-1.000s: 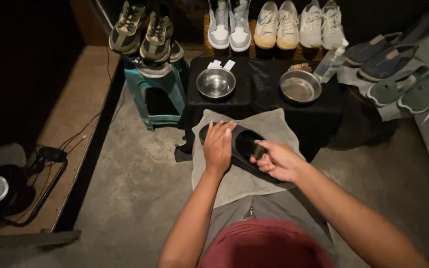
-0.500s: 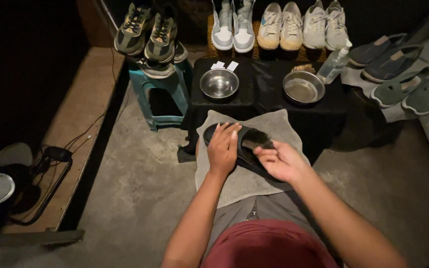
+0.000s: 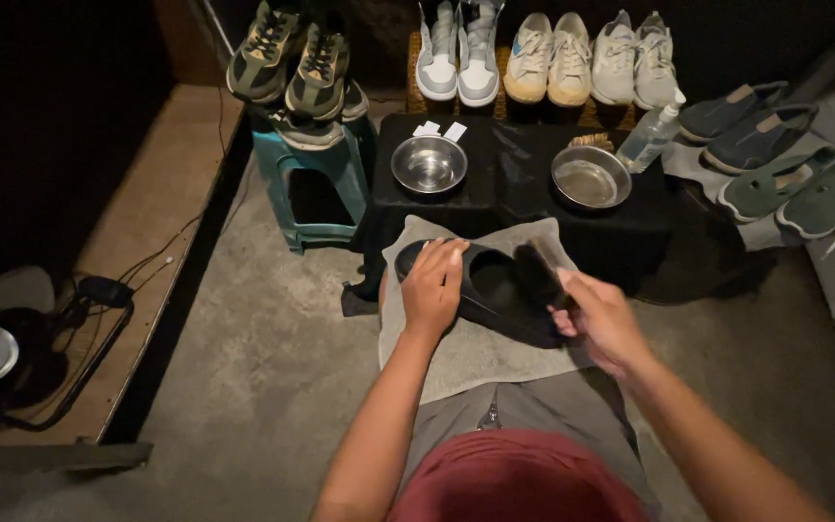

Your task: The person scrubs the interior of a black slip-on shoe with a small brush, then wipes the interior with a cloth. The shoe is held on a cloth placed on the person's lap while seated on the floor.

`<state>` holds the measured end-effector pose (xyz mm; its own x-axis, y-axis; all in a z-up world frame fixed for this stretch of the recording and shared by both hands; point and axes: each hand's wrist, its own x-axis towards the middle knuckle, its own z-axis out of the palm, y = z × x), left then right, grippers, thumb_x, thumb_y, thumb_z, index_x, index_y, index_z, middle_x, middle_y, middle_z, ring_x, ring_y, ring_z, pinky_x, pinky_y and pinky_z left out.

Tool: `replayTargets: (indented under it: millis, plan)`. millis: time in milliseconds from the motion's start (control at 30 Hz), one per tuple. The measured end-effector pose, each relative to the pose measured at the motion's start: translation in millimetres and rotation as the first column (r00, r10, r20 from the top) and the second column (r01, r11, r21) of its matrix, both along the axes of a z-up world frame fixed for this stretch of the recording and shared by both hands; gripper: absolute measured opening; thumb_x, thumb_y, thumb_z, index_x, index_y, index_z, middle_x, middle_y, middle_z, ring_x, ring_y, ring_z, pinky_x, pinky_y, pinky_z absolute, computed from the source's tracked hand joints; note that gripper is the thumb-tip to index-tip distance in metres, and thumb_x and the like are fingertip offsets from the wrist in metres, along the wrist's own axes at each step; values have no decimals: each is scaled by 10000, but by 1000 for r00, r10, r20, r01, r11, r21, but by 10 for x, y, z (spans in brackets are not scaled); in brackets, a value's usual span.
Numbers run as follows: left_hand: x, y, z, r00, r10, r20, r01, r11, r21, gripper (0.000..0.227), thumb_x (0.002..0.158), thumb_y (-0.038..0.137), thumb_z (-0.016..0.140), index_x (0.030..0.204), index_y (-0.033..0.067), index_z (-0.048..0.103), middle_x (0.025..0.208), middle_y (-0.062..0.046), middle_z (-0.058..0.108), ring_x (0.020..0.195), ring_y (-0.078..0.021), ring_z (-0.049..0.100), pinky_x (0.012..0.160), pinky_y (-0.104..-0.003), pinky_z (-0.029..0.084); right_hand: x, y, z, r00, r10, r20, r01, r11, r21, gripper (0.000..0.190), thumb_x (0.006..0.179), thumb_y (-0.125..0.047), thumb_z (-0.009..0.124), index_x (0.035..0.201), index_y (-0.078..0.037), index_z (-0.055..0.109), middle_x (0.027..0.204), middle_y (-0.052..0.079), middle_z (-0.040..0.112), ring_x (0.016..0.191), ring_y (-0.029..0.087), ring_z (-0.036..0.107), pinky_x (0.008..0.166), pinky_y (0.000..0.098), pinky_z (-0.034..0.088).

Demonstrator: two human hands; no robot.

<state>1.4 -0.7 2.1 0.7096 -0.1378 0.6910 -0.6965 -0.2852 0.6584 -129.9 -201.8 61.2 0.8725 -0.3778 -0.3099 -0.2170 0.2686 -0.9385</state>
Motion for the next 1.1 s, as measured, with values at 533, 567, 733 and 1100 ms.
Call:
replayTargets:
  millis: [533,567,733,1100]
  plan:
    - [-56,12,86,997,-49,-62,49,999,7,289,1081,286,548,1097,172,813,1105,-7,779,1200,-263,662,1081,-408,487,813,-17,-273,574,819,20,545,-364,-755,272,1010,-83,503,1243,-5,620,934,136,533,722,318,555,676,408,482]
    - [-50,18,84,998,-38,-51,39,999,11,288,1083,278,546,1096,166,812,1109,-8,779,1200,-260,663,1079,-405,490,933,-11,-403,534,845,23,565,-337,-753,213,1000,-67,506,1152,-10,644,917,129,537,707,311,538,663,410,467]
    - [-31,19,58,1000,-6,-29,6,1000,17,276,1082,265,551,1114,167,807,1114,-7,782,1193,-246,671,1073,-380,498,745,-61,-273,557,830,-10,516,-356,-779,218,997,-92,509,1149,-4,639,889,97,529,696,298,524,659,396,456]
    - [-66,22,107,997,-65,-31,64,998,-18,243,1060,243,589,1105,149,808,1112,-35,786,1160,-270,692,1085,-391,505,772,-39,-336,625,781,11,415,-321,-852,238,947,-148,603,1156,-56,669,935,60,542,765,240,554,704,348,490]
